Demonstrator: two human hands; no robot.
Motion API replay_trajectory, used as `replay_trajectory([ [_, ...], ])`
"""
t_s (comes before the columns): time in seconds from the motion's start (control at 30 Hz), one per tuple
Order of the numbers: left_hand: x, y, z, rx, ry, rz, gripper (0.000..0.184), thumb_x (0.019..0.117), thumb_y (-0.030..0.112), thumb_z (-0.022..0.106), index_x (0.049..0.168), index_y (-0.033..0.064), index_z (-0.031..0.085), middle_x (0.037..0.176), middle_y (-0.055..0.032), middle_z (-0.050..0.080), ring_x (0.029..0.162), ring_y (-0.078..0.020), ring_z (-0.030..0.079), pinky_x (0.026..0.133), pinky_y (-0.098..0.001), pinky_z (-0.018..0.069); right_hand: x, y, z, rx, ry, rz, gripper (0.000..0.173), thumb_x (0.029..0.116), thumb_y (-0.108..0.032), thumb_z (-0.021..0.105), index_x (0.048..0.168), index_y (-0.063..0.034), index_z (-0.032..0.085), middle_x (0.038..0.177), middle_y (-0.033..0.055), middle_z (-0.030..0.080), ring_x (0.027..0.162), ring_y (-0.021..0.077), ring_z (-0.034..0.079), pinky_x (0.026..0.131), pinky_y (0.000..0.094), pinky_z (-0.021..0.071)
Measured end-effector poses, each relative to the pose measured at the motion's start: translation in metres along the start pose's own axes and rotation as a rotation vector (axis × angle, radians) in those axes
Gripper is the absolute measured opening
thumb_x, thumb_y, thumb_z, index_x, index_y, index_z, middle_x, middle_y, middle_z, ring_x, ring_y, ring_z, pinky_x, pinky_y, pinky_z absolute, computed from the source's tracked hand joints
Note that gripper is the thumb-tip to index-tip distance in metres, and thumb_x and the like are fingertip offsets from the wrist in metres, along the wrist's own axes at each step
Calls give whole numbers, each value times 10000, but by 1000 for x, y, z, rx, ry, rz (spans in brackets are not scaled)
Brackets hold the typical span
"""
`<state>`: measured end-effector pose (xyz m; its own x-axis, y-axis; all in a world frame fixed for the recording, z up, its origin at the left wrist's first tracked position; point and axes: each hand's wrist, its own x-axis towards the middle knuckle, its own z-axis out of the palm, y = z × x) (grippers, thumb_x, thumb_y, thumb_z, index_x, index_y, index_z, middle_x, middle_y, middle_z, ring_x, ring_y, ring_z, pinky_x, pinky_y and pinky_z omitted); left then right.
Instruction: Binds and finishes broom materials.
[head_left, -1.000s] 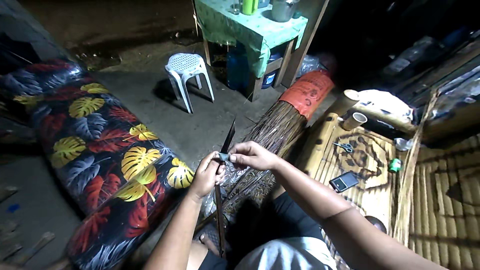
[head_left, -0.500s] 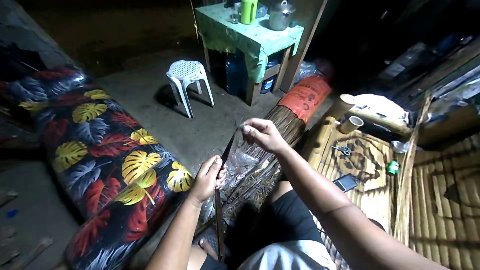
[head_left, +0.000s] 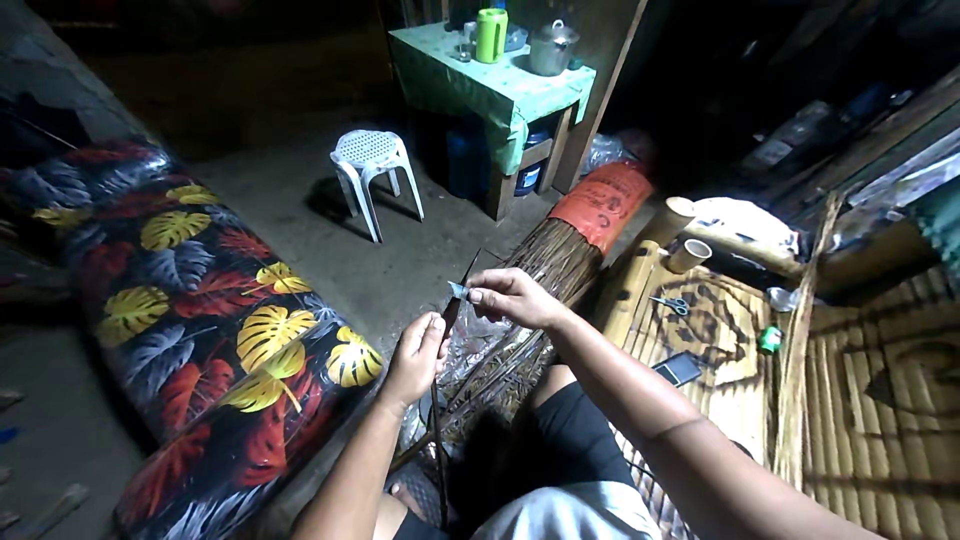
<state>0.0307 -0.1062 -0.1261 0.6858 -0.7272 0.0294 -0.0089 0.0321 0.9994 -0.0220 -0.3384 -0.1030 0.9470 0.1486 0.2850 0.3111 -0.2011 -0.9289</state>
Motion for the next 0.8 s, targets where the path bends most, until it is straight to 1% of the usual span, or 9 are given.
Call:
replay_trajectory([
  [0.17, -4, 1, 3, 25, 1, 14, 286, 1103, 225, 324, 1004, 88, 555, 664, 57, 470, 496, -49, 440, 469, -206, 419, 1, -7, -9, -66, 73, -44, 250, 1050, -199, 580, 1148, 2, 691, 764, 69, 671, 594, 117, 613, 551, 270, 547],
  [0.3, -7, 3, 3, 34, 3, 13, 285, 1099, 223, 325, 999, 84, 553, 661, 58, 462, 494, -51, 441, 468, -205, 422, -1, -15, -14, -91, 158, -71, 269, 1054, -200, 558, 1188, -4, 686, 750, 61, 661, 552, 106, 576, 508, 253, 514],
  [0.37, -9, 3, 2, 26, -6, 9, 283, 1099, 227, 324, 992, 92, 549, 660, 64, 451, 494, -49, 435, 470, -204, 419, 0, -19, -19, -48, 214, -91, 279, 1054, -198, 549, 1207, -3, 679, 744, 67, 654, 535, 111, 565, 481, 252, 503],
  [0.47, -11, 2, 0, -8, -22, -5, 276, 1096, 225, 320, 980, 106, 541, 650, 73, 430, 483, -41, 413, 462, -198, 406, 2, -23, -27, 62, 332, -94, 291, 1065, -196, 529, 1260, -20, 653, 760, 46, 641, 561, 105, 575, 516, 263, 525],
  [0.53, -11, 1, -1, -47, -22, -16, 284, 1099, 229, 310, 974, 109, 536, 646, 73, 422, 479, -40, 407, 460, -198, 405, 2, -26, -28, 86, 398, -105, 313, 1072, -213, 513, 1306, -47, 639, 762, 41, 630, 554, 104, 564, 512, 258, 521],
  [0.6, -12, 0, -3, -109, -25, -21, 289, 1100, 232, 299, 969, 116, 530, 643, 75, 415, 475, -36, 400, 458, -194, 403, -1, -28, -19, 65, 362, -65, 330, 1063, -237, 514, 1326, -78, 633, 745, 46, 613, 536, 107, 545, 491, 261, 505],
  [0.67, -11, 0, -5, -196, -62, -38, 296, 1103, 237, 286, 964, 123, 522, 647, 74, 416, 474, -33, 396, 453, -186, 398, -4, -23, -2, 57, 225, -15, 336, 1052, -226, 543, 1321, -49, 638, 780, 79, 659, 577, 133, 595, 534, 297, 543],
  [0.73, -10, 1, -8, -289, -111, -70, 304, 1101, 234, 277, 957, 124, 521, 654, 72, 430, 472, -26, 399, 449, -172, 397, -6, -11, 13, 69, 58, -10, 309, 1052, -204, 555, 1261, 4, 647, 807, 73, 683, 633, 123, 630, 592, 293, 561],
  [0.8, -9, -1, -12, -366, -150, -103, 324, 1094, 220, 267, 927, 123, 527, 646, 72, 448, 470, -21, 408, 447, -167, 398, -4, -3, 22, 83, -27, -43, 293, 1058, -210, 561, 1194, 26, 669, 811, 53, 689, 655, 96, 634, 611, 268, 559],
])
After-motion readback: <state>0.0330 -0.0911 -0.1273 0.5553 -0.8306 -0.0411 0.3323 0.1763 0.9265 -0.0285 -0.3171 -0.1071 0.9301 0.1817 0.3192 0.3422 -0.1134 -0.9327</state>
